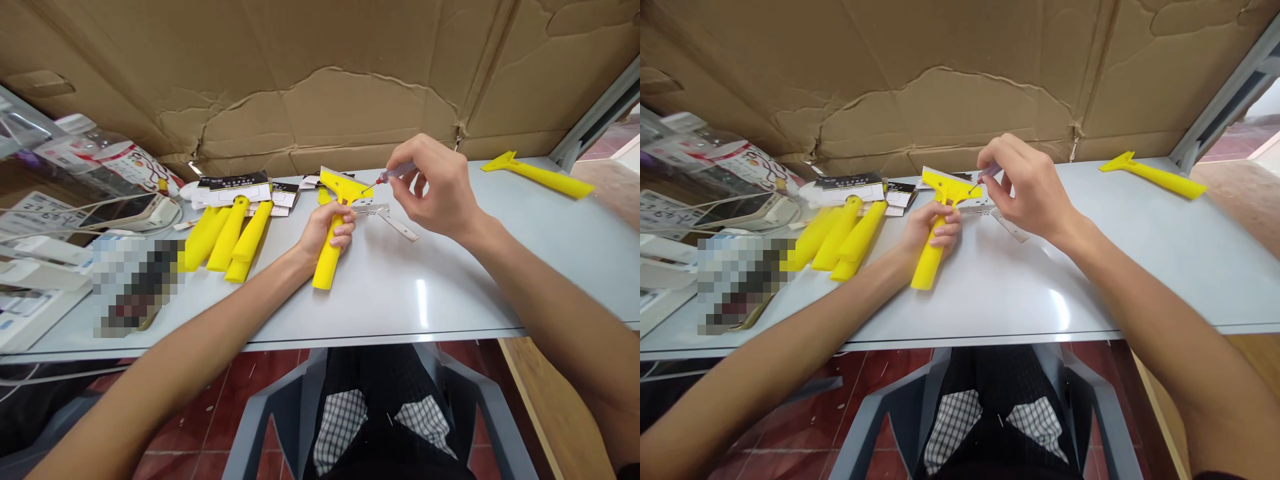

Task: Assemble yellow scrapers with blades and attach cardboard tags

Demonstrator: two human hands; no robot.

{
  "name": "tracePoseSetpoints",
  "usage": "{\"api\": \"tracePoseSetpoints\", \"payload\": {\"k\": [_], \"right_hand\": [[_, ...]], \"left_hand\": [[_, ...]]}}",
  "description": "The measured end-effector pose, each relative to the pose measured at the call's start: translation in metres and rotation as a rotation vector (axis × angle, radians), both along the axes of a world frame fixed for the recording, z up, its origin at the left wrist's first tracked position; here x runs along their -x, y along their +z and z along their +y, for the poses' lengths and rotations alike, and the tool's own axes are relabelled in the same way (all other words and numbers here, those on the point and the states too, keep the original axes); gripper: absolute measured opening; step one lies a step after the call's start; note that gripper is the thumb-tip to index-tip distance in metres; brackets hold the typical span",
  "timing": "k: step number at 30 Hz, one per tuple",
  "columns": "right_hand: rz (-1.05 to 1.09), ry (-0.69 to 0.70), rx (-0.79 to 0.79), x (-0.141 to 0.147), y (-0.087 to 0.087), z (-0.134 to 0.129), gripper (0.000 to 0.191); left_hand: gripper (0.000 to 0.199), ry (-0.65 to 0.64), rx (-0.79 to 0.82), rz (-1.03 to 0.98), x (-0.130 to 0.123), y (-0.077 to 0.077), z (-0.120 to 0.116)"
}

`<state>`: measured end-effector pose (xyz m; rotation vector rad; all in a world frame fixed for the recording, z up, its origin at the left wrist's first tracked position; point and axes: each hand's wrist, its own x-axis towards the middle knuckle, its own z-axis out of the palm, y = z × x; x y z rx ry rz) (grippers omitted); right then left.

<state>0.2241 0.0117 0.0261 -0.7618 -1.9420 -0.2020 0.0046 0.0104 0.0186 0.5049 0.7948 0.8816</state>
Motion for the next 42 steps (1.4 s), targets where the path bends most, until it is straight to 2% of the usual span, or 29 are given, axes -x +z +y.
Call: {"api": "tracePoseSetpoints", "payload": {"k": [3, 8, 11, 19, 24, 29, 35, 39, 42], "right_hand": [[0.008, -0.086, 0.023, -0.001, -0.002, 0.003, 0.001], [-0.026, -0.144, 0.043, -0.002, -0.005, 0.007, 0.012], [-0.040, -0.148, 0.062, -0.003, -0.005, 0.006, 0.007], [-0.033, -0.060, 0.093, -0.002, -0.002, -0.001, 0.016], [0.000, -0.122, 0.070, -0.003, -0.004, 0.004, 0.005], [0.016, -0.151, 0.070, -0.006, -0.006, 0.008, 0.018], [0.029, -0.113, -0.042, -0.007, 0.003, 0.010, 0.019], [-0.009, -0.067, -0.074, -0.004, 0.005, 0.007, 0.010], [-0.039, -0.107, -0.059, -0.004, 0.004, 0.003, 0.006]], "left_hand": [[0.020, -0.002, 0.002, 0.016, 0.000, -0.001, 0.001], [0.019, -0.003, -0.034, 0.011, -0.001, -0.001, 0.001], [0.020, -0.003, -0.006, 0.021, -0.001, 0.000, 0.000], [0.018, -0.014, -0.076, 0.003, 0.002, -0.005, 0.004], [0.017, -0.029, -0.087, 0.001, 0.003, -0.007, 0.005], [0.018, -0.026, -0.080, -0.005, 0.002, -0.006, 0.004], [0.019, 0.002, -0.034, -0.034, 0.000, -0.005, 0.004], [0.021, 0.007, -0.034, -0.046, 0.001, -0.006, 0.006], [0.023, -0.002, -0.038, -0.043, 0.002, -0.007, 0.006]]}}
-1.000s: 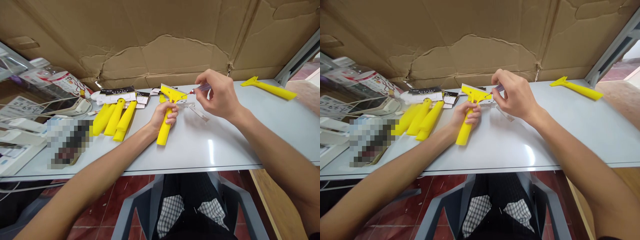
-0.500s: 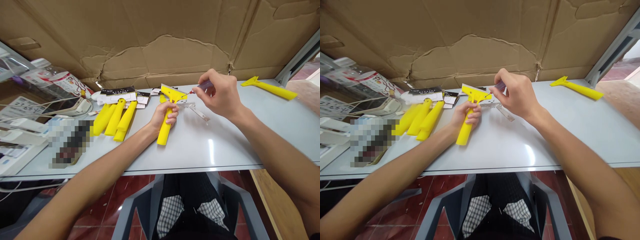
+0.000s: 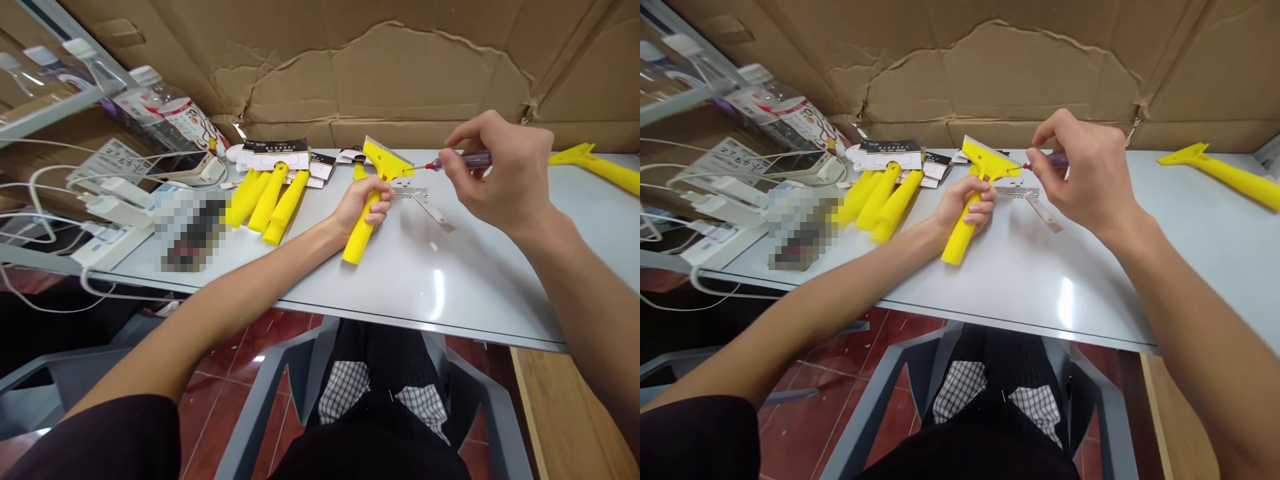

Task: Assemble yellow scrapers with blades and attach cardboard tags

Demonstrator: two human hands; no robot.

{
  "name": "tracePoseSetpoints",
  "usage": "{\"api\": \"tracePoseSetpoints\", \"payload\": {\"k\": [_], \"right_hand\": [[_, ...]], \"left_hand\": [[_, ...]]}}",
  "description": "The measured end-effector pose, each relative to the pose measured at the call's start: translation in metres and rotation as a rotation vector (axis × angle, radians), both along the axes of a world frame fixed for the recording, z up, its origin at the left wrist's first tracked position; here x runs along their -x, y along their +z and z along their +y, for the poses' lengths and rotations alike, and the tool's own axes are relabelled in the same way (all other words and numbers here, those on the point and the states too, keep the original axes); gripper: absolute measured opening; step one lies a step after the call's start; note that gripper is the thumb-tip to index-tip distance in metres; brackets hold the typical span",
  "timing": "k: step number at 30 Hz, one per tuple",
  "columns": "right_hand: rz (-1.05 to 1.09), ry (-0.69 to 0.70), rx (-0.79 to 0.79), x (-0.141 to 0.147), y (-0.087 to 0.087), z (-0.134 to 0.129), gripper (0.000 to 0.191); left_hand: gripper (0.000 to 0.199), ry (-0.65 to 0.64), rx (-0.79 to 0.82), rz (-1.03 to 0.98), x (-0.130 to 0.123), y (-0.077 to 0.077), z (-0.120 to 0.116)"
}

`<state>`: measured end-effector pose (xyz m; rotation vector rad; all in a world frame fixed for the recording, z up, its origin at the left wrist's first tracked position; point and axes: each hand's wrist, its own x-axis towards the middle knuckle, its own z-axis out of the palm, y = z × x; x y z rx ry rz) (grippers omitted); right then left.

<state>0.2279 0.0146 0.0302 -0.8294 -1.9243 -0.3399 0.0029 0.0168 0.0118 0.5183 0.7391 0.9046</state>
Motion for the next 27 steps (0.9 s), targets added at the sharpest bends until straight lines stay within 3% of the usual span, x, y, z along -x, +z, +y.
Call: {"api": "tracePoseSetpoints", "payload": {"k": [4, 6, 9, 14, 18, 24, 27], "right_hand": [[-0.004, -0.059, 0.030, 0.000, 0.000, -0.001, 0.011], [0.015, -0.034, -0.006, 0.000, 0.000, 0.000, 0.010], [0.039, 0.024, -0.060, 0.000, -0.001, 0.003, 0.023], [0.059, -0.028, -0.021, 0.001, -0.004, 0.006, 0.014], [0.020, -0.092, 0.036, 0.000, -0.003, 0.001, 0.022], [0.002, -0.151, 0.165, 0.000, -0.002, -0.008, 0.015], [0.039, -0.134, 0.103, 0.001, -0.002, -0.006, 0.014]], "left_hand": [[0.023, -0.016, -0.021, -0.002, 0.000, 0.000, -0.001], [0.022, -0.015, -0.022, -0.004, 0.000, 0.001, -0.001], [0.022, -0.016, -0.016, -0.005, 0.000, 0.002, -0.001], [0.022, -0.005, -0.014, -0.011, 0.000, 0.002, -0.002], [0.019, -0.020, -0.056, -0.005, 0.000, 0.000, -0.001], [0.019, -0.022, -0.053, 0.011, 0.001, 0.001, -0.001], [0.019, -0.016, -0.039, 0.016, 0.001, 0.002, -0.002]]}}
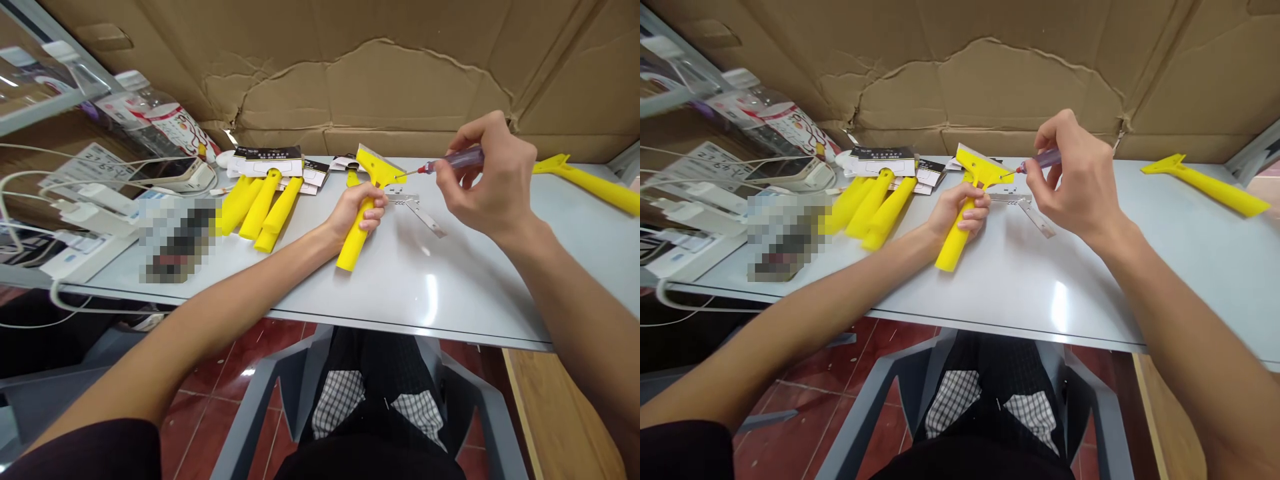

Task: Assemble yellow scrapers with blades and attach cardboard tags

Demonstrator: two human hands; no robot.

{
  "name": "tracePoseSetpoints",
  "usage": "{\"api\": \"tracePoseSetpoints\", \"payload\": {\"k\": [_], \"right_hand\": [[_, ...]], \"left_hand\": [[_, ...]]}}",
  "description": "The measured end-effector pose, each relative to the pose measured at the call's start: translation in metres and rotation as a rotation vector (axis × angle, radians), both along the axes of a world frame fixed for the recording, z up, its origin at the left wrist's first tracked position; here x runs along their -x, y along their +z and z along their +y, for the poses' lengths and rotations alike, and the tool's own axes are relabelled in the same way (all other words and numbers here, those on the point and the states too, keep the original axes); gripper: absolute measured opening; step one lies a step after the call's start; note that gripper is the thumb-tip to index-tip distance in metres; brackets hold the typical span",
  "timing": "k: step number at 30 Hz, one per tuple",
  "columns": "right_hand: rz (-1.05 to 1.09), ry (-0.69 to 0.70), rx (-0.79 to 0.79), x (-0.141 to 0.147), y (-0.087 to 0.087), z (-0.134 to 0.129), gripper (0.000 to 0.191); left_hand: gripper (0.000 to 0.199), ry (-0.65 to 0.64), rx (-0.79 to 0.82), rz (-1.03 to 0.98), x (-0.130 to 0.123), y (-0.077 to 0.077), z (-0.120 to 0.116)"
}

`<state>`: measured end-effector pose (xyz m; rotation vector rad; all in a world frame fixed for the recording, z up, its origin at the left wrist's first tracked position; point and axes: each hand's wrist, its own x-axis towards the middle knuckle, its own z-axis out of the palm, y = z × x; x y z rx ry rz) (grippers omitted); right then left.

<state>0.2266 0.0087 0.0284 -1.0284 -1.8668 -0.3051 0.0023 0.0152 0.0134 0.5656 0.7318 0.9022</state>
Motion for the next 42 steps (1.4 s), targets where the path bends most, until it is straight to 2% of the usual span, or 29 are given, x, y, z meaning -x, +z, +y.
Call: {"api": "tracePoseSetpoints", "payload": {"k": [3, 11, 17, 21, 24, 29, 35, 42], "right_hand": [[0.014, -0.001, -0.037, 0.0014, 0.0012, 0.0033, 0.018], [-0.026, -0.032, 0.062, 0.0004, 0.0017, 0.0013, 0.017], [-0.024, 0.115, 0.038, -0.0006, 0.0032, 0.0012, 0.005], [0.006, 0.085, 0.068, -0.0012, 0.0010, 0.0029, 0.012], [0.001, 0.083, 0.058, -0.0006, -0.0004, 0.0026, 0.005], [-0.039, 0.105, 0.059, 0.0026, 0.0005, -0.0010, 0.019], [-0.042, 0.093, 0.181, 0.0009, 0.0033, -0.0043, 0.018], [0.001, 0.089, 0.197, -0.0007, 0.0018, -0.0020, 0.020]], "left_hand": [[0.017, -0.001, -0.008, 0.001, 0.0001, -0.0016, -0.0001], [0.017, 0.011, 0.003, 0.015, -0.0010, 0.0004, -0.0004], [0.018, -0.002, -0.005, 0.009, -0.0006, 0.0005, -0.0024], [0.018, -0.020, -0.013, 0.021, -0.0013, -0.0006, -0.0034], [0.019, -0.010, -0.012, 0.021, -0.0019, 0.0014, -0.0040], [0.017, 0.002, -0.017, 0.021, -0.0006, 0.0037, -0.0031], [0.019, 0.012, 0.009, 0.000, 0.0004, 0.0015, -0.0012], [0.019, 0.023, 0.030, -0.013, -0.0004, 0.0021, -0.0009]]}}
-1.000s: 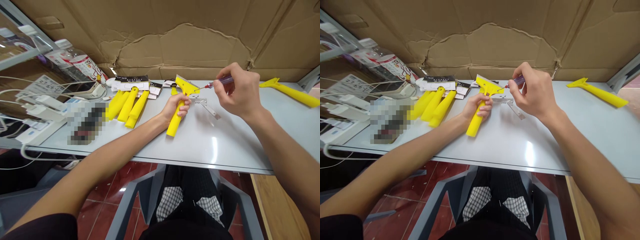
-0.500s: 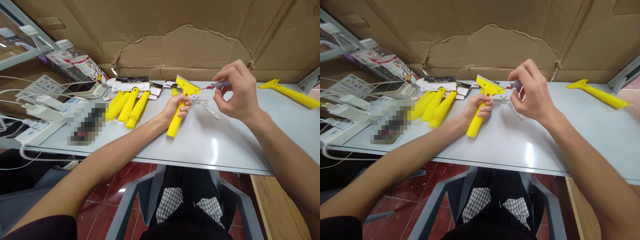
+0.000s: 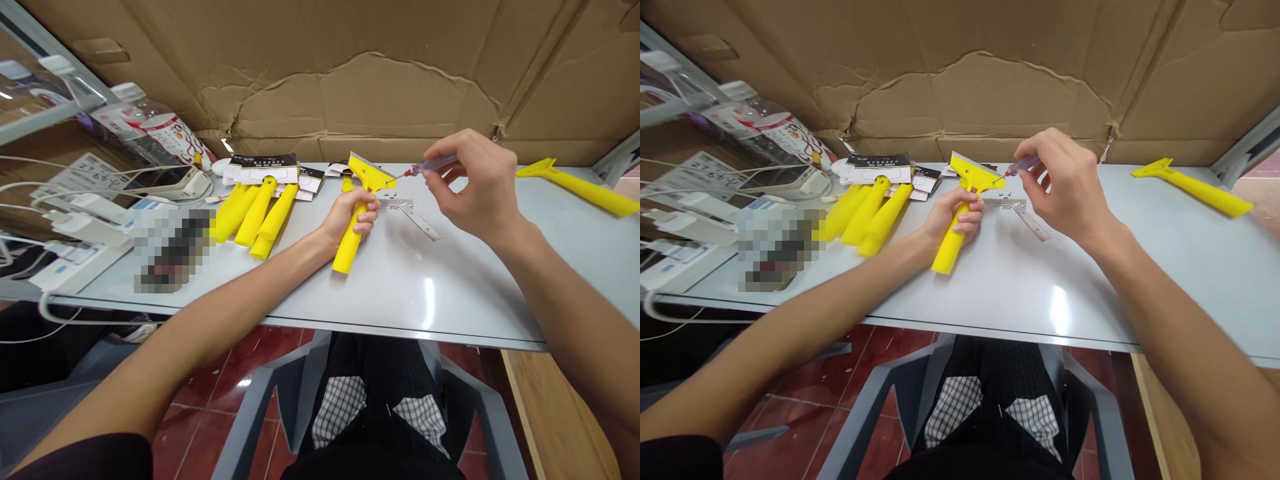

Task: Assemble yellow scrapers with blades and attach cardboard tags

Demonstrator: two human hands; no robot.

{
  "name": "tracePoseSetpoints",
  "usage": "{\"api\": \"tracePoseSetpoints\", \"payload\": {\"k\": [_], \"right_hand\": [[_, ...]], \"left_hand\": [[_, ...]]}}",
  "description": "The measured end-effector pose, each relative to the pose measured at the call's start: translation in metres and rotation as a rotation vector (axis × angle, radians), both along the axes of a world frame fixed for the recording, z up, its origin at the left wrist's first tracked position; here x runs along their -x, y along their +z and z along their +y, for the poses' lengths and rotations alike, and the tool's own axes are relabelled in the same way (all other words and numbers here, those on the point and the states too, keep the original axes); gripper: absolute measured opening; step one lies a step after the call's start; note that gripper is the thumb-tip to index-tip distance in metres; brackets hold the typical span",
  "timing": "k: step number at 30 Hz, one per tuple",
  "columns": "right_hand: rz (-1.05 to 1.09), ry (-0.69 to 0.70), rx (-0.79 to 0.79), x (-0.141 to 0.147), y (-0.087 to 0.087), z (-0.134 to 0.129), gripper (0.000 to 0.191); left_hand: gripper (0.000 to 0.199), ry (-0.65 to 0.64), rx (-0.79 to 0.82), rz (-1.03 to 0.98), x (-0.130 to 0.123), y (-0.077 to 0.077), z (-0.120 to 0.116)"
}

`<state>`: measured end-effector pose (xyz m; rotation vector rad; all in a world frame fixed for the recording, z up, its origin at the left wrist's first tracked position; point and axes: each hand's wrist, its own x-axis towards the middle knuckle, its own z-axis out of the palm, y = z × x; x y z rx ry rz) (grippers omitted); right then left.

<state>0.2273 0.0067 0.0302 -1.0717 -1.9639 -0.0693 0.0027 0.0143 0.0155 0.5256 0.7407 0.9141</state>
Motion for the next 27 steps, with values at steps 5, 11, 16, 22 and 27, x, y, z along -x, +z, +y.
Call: {"api": "tracePoseSetpoints", "payload": {"k": [5, 11, 16, 22, 27], "right_hand": [[-0.037, -0.030, 0.014, -0.003, 0.002, 0.001, 0.021], [-0.111, -0.097, -0.004, -0.008, 0.000, 0.007, 0.011], [-0.091, -0.108, -0.067, -0.007, -0.007, 0.012, 0.021], [-0.069, -0.120, -0.091, -0.006, -0.011, 0.014, 0.035], [-0.066, -0.153, -0.126, -0.006, -0.013, 0.016, 0.040]], "left_hand": [[0.017, 0.016, 0.013, -0.008, 0.002, -0.003, 0.003], [0.020, 0.009, 0.015, -0.020, 0.005, -0.006, 0.009], [0.017, 0.008, -0.014, 0.020, 0.005, -0.005, 0.007], [0.016, 0.004, -0.024, 0.059, 0.004, -0.005, 0.006], [0.018, 0.009, -0.014, 0.072, 0.002, -0.003, 0.004]]}}
